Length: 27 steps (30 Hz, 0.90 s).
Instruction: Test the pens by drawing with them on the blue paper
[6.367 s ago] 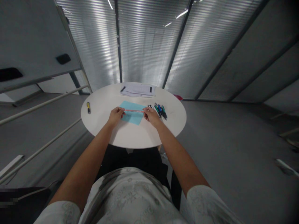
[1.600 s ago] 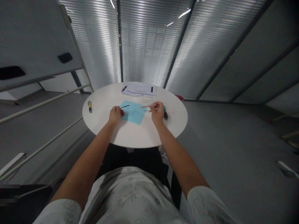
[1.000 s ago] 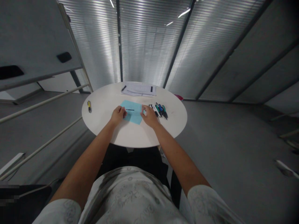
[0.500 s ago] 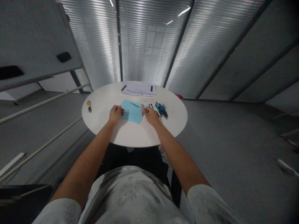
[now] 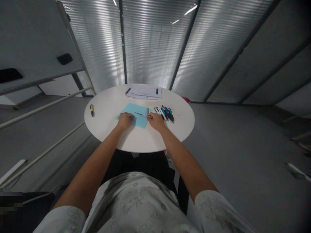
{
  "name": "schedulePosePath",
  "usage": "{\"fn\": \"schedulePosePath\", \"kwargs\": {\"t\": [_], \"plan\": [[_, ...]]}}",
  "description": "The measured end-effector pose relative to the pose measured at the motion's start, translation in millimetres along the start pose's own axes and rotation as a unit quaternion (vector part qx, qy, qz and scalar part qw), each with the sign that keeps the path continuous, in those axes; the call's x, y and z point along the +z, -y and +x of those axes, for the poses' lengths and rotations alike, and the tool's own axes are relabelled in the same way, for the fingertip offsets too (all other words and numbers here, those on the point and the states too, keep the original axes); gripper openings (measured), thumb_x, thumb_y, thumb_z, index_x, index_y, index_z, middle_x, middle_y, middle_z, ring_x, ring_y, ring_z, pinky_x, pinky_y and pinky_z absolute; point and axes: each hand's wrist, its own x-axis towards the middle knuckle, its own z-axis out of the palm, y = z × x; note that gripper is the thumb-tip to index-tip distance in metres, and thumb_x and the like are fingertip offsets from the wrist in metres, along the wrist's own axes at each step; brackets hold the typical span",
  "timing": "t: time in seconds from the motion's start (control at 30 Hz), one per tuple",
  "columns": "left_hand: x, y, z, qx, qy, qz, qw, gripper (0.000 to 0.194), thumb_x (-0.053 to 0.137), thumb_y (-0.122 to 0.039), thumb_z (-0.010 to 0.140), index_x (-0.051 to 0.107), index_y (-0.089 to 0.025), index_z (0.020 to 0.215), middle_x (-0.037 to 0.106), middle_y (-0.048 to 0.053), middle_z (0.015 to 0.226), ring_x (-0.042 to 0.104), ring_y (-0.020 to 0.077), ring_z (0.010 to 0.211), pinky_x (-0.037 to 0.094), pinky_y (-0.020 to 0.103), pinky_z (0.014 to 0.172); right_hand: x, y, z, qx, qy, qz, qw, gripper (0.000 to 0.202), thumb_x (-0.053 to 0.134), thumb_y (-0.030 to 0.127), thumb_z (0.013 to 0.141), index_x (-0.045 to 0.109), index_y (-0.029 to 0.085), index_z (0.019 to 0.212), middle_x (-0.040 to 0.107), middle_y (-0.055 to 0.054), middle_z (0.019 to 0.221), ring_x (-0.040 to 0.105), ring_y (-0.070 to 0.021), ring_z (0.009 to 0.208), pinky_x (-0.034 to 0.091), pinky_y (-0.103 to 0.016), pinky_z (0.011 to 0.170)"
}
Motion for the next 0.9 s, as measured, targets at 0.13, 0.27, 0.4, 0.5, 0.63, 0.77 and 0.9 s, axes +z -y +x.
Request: {"fn": "schedulePosePath", "kwargs": {"t": [0.13,0.27,0.4,0.5,0.63,0.77,0.9], "plan": [[-1.6,4.3,0.4,-0.008,-0.009,-0.047,0.999,0.02,0.073,-0.02,0.067,0.073,-0.022,0.087,0.065,0.007,0.078,0.056,0.0225,0.076,0.046,0.037,0.084,0.9,-0.8,-0.3,-0.004,0.005,0.015,1.0,0.013,0.061,0.027,0.086,0.073,0.022,0.086,0.072,-0.004,0.077,0.062,-0.0196,0.074,0.04,-0.028,0.068],[-5.5,3.9,0.0,0.016,0.001,-0.058,0.998,0.02,0.07,-0.025,0.072,0.074,-0.021,0.091,0.066,0.006,0.079,0.057,0.0211,0.075,0.047,0.035,0.08,3.6,-4.3,1.0,-0.021,0.005,0.063,0.998,0.013,0.06,0.028,0.086,0.072,0.022,0.087,0.072,-0.003,0.078,0.063,-0.0181,0.074,0.042,-0.027,0.068],[-7.0,2.9,-0.2,0.032,0.025,-0.05,0.998,0.015,0.062,-0.029,0.079,0.073,-0.021,0.072,0.065,0.007,0.072,0.057,0.0218,0.074,0.046,0.034,0.076,4.4,-6.9,2.7,-0.023,0.006,0.114,0.993,0.015,0.057,0.027,0.088,0.07,0.021,0.086,0.072,-0.002,0.079,0.062,-0.0155,0.072,0.042,-0.026,0.068],[-5.4,4.6,1.1,0.018,0.015,-0.039,0.999,0.011,0.064,-0.027,0.077,0.072,-0.021,0.073,0.064,0.006,0.07,0.057,0.0223,0.074,0.046,0.035,0.075,4.2,-7.8,3.0,-0.017,0.006,0.145,0.989,0.018,0.053,0.028,0.091,0.068,0.02,0.084,0.071,0.0,0.076,0.06,-0.0135,0.068,0.041,-0.024,0.068],[-3.2,7.0,1.9,0.021,-0.005,-0.039,0.999,0.006,0.068,-0.024,0.073,0.071,-0.02,0.076,0.064,0.007,0.071,0.057,0.0228,0.075,0.045,0.036,0.078,5.1,-9.4,3.2,-0.027,0.009,0.18,0.983,0.019,0.052,0.032,0.092,0.066,0.021,0.085,0.07,0.001,0.077,0.061,-0.0134,0.071,0.042,-0.024,0.07],[-4.0,5.2,-0.4,0.022,-0.01,-0.073,0.997,0.009,0.066,-0.027,0.075,0.07,-0.02,0.071,0.064,0.007,0.072,0.056,0.022,0.074,0.044,0.036,0.076,5.3,-9.8,3.4,-0.017,0.007,0.199,0.98,0.022,0.05,0.032,0.092,0.064,0.02,0.08,0.069,0.001,0.075,0.059,-0.0128,0.07,0.041,-0.024,0.071],[-7.0,0.2,-3.4,-0.028,-0.005,-0.157,0.987,0.012,0.068,-0.031,0.074,0.068,-0.02,0.07,0.063,0.004,0.07,0.051,0.0177,0.067,0.042,0.03,0.067,4.6,-8.6,3.0,-0.017,0.007,0.231,0.973,0.022,0.051,0.033,0.091,0.063,0.02,0.079,0.067,0.001,0.073,0.056,-0.0124,0.066,0.041,-0.025,0.07]]}}
